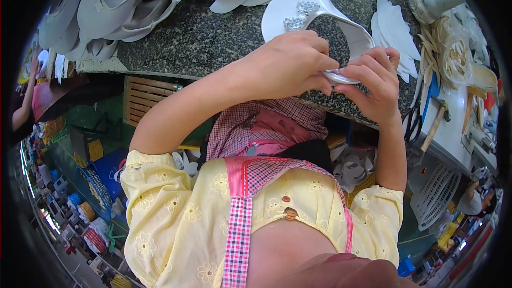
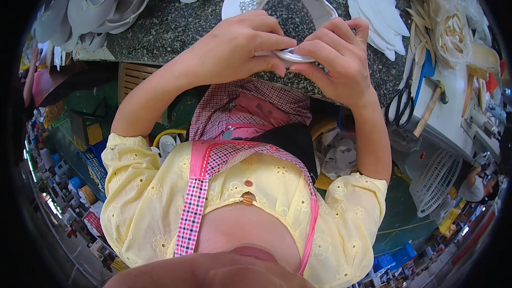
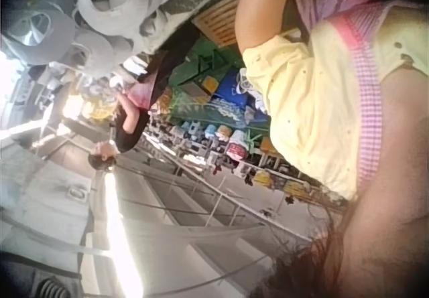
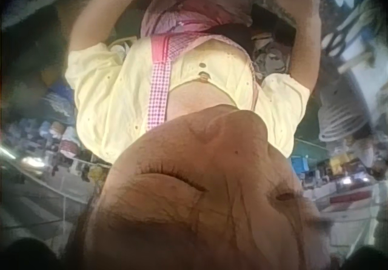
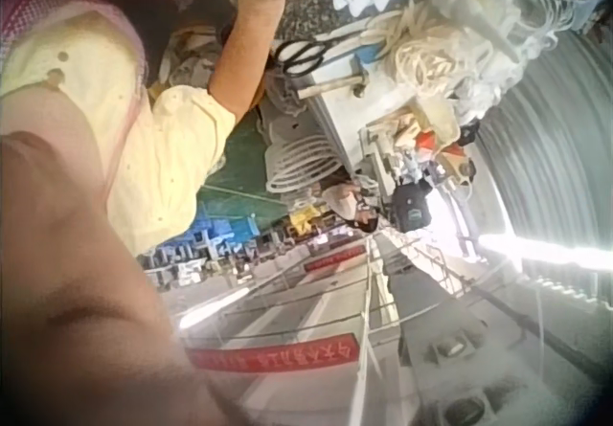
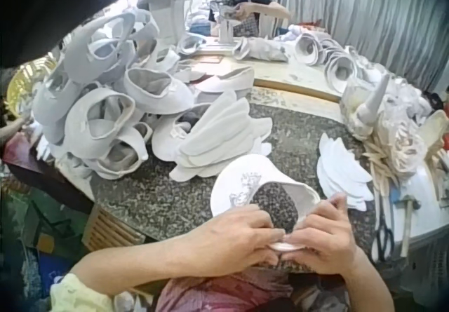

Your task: The person picks up white shoe components and decorative bows, then attaches the bows to the uppers. They manipulate the white fabric parts by hand and use a small stick to adjust the fit.

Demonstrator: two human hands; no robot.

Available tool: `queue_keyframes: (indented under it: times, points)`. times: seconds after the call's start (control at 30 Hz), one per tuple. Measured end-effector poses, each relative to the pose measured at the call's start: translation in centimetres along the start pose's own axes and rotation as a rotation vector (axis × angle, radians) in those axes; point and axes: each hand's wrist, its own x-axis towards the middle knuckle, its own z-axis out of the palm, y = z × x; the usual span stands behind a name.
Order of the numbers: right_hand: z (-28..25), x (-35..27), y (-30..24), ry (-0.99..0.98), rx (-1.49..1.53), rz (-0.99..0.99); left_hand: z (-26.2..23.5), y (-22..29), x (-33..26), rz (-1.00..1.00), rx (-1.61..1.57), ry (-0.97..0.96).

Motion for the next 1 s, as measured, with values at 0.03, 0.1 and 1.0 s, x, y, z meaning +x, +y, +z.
queue_keyframes:
  times: [0.03,0.1,1.0]
  points:
    - [0.1,-0.1,0.0,0.005,0.001,0.008,0.1,-0.1,0.0,0.002,-0.002,-0.009]
    - [0.2,-0.2,0.2,0.008,-0.023,0.009,0.2,-0.3,0.1,0.064,0.09,0.04]
    - [-0.1,-1.6,1.0,-0.16,0.353,0.351,0.2,-1.6,0.2,-0.278,-0.411,-0.154]
